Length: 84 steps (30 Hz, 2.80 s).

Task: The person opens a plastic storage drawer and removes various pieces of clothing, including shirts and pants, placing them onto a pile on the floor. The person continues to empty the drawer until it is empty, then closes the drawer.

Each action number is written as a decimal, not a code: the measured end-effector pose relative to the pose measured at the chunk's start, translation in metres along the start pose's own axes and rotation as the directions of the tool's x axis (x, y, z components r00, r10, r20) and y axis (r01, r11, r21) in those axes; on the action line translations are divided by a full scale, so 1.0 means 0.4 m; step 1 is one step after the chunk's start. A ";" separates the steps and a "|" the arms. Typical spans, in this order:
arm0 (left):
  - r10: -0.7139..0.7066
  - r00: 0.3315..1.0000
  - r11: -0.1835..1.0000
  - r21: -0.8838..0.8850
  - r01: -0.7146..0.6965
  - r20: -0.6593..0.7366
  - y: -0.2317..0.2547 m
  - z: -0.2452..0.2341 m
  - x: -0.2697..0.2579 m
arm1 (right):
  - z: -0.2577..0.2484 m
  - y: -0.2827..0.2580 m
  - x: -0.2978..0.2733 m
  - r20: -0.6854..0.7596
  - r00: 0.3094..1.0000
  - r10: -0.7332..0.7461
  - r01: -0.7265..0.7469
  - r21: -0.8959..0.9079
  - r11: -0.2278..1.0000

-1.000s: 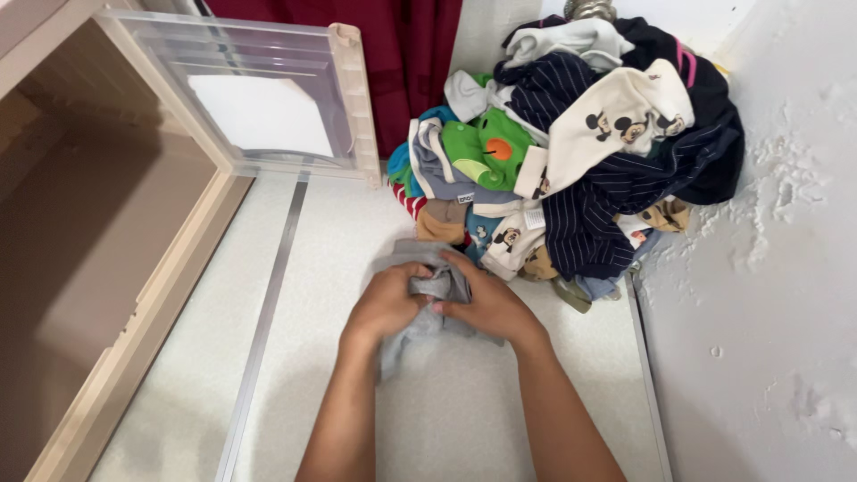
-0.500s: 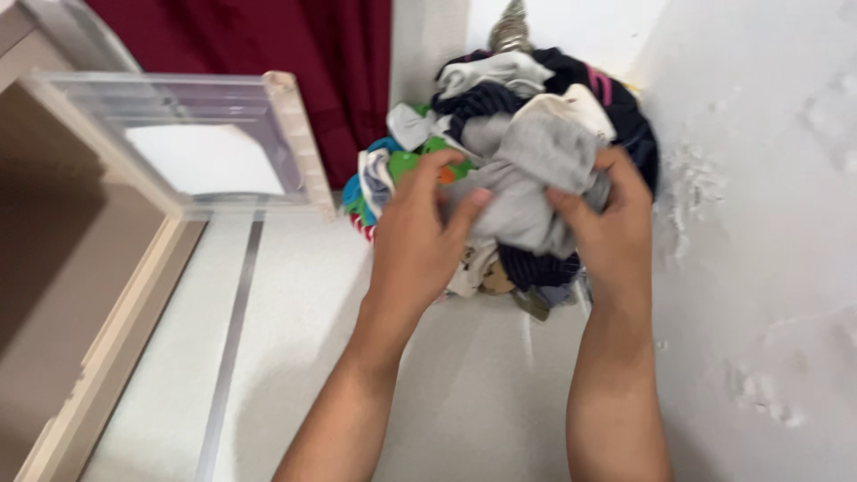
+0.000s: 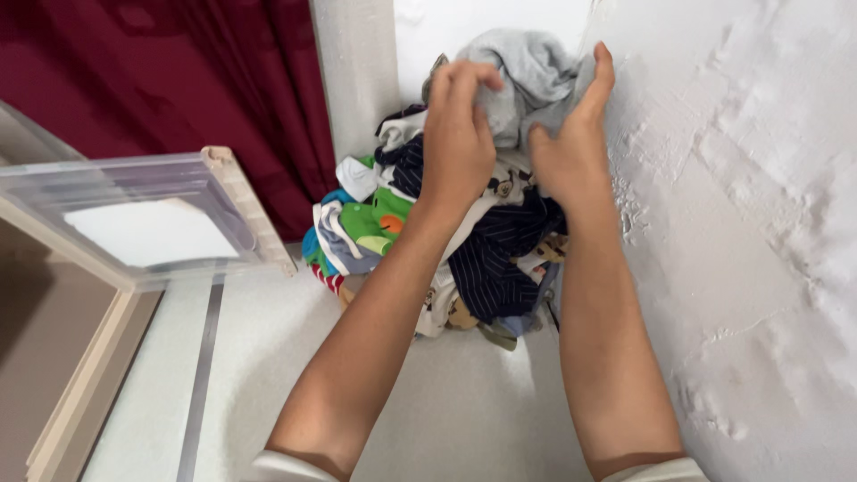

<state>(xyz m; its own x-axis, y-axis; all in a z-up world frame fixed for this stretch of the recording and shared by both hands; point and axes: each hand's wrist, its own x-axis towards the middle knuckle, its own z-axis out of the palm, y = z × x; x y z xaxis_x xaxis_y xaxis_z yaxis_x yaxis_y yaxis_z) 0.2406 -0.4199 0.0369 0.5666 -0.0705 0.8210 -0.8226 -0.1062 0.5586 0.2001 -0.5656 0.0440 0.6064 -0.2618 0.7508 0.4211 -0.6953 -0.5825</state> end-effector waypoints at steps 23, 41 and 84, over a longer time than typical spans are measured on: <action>0.050 0.952 0.951 0.276 -0.138 0.303 -0.229 0.111 -0.044 | 0.218 0.282 -0.100 -0.092 0.986 0.142 -0.161 -0.242 0.957; 0.110 0.992 0.958 0.260 -0.121 0.059 -0.067 -0.008 -0.137 | 0.171 0.041 -0.178 -0.315 0.949 0.024 -0.053 -0.084 0.995; -0.080 0.715 0.731 0.447 0.516 -0.694 0.123 -0.736 -0.619 | 0.670 -0.460 -0.563 0.837 0.408 -0.364 -0.698 0.543 0.467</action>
<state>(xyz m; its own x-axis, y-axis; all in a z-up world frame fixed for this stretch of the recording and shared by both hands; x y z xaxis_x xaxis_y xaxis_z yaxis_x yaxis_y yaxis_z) 0.0457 -0.1158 -0.1040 0.4378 0.6467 0.6246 -0.2878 -0.5573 0.7788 0.1667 -0.1992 -0.1013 0.6587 0.7069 0.2579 0.1398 0.2218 -0.9650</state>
